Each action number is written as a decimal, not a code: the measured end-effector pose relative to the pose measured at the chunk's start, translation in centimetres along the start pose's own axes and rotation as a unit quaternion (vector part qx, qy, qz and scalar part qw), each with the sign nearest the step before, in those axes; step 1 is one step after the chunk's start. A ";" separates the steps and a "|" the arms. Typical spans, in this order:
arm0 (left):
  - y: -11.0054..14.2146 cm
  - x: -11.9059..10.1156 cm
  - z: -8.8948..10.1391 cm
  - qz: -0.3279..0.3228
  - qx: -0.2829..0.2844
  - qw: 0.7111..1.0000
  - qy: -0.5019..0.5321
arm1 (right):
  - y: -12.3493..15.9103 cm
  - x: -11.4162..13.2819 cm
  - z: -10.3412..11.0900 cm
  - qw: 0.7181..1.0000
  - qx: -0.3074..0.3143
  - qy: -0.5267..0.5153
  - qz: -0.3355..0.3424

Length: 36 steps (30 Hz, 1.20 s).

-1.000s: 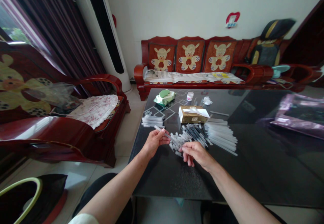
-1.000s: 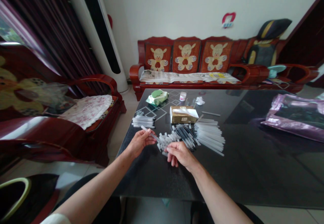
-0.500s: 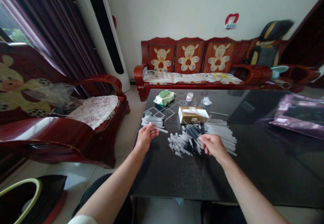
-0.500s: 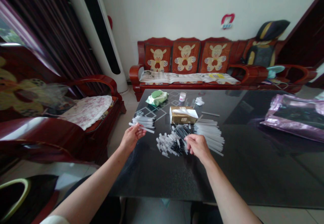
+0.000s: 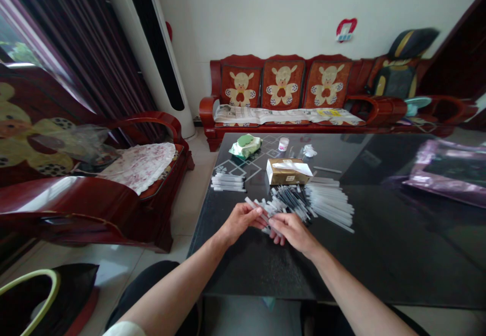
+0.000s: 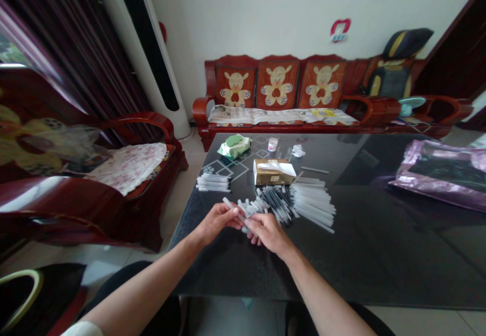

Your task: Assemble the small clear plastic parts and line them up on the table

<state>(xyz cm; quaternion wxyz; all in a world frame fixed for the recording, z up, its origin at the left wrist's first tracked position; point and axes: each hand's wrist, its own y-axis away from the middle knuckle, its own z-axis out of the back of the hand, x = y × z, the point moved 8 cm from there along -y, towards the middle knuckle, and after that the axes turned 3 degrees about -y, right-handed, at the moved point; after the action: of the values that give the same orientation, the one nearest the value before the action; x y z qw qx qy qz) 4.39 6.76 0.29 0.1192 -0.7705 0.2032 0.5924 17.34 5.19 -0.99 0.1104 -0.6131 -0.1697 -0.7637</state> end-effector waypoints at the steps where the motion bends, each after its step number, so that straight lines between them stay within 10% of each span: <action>1: 0.1 0.0 -0.3 0.000 0.008 1.000 -0.008 | 0.0 -0.1 -0.8 0.999 0.020 -0.029 -0.008; 10: -0.3 -2.5 2.5 -0.049 -0.056 0.995 -0.060 | 0.8 -0.1 -1.0 0.988 0.071 -0.119 -0.062; 19: 0.0 -2.0 0.7 -0.071 0.018 0.984 -0.160 | 0.9 -0.2 -2.5 0.975 0.100 -0.179 -0.089; 36: 0.4 -3.0 0.2 -0.087 0.012 0.874 -0.479 | 0.2 0.2 -1.4 0.997 0.052 -0.058 -0.014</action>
<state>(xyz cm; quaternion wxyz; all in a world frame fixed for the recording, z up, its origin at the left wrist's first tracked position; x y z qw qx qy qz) 3.40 7.05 3.13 0.2625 -0.4058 0.0610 0.8733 16.09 4.49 -1.09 0.1209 -0.6476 -0.2241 -0.7182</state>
